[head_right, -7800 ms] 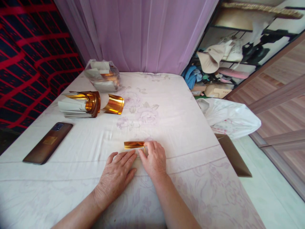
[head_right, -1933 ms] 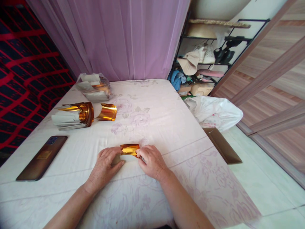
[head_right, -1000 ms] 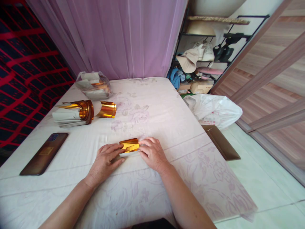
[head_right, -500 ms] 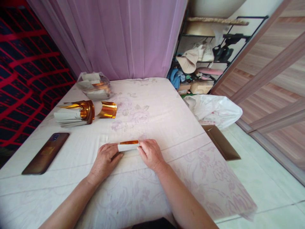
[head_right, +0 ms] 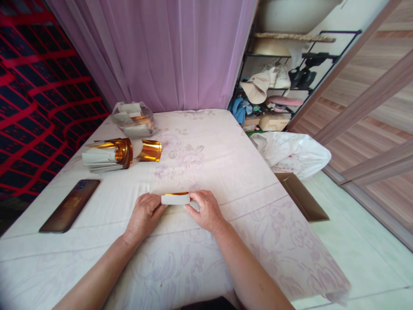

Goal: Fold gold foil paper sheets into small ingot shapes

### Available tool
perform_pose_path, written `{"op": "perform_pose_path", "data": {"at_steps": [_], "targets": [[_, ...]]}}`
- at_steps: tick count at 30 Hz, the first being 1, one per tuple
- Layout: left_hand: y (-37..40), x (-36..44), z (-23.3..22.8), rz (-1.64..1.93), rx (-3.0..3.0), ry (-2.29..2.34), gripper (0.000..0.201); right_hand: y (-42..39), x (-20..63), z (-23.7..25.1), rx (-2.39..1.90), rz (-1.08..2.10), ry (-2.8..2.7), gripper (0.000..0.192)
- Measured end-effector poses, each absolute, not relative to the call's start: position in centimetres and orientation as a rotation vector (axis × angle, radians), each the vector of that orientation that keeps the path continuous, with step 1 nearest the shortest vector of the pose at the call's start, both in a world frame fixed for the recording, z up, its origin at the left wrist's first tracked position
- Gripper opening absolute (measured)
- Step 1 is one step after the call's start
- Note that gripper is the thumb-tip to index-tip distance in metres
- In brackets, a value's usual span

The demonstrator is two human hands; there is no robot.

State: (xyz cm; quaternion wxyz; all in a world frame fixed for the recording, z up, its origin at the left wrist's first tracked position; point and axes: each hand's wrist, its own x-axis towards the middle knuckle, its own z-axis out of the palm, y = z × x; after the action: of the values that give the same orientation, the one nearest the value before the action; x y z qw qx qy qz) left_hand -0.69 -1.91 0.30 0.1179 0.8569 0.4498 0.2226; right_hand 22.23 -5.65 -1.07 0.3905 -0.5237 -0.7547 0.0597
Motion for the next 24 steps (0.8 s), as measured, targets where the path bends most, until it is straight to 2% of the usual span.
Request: {"op": "perform_pose_path", "data": {"at_steps": [6,10,19,24], "targets": [[-1.6,-0.6,0.7,0.859,2.222,1.272,0.027,-5.8,22.0,-0.6,-1.267,0.287,-1.842,0.009],[-1.1,-0.8,1.6,0.852,2.083,1.201,0.026,-5.9,22.3,-0.3,-1.278,0.285,-1.779,0.009],[0.7,-1.2,5.2,0.568,2.568,1.104,0.017,-5.1,21.3,3.7,-1.192,0.085,-1.918,0.026],[0.7,-0.3,7.0,0.470,2.647,1.018,0.009,-3.7,20.5,4.8,-1.114,0.080,-2.059,0.025]]}}
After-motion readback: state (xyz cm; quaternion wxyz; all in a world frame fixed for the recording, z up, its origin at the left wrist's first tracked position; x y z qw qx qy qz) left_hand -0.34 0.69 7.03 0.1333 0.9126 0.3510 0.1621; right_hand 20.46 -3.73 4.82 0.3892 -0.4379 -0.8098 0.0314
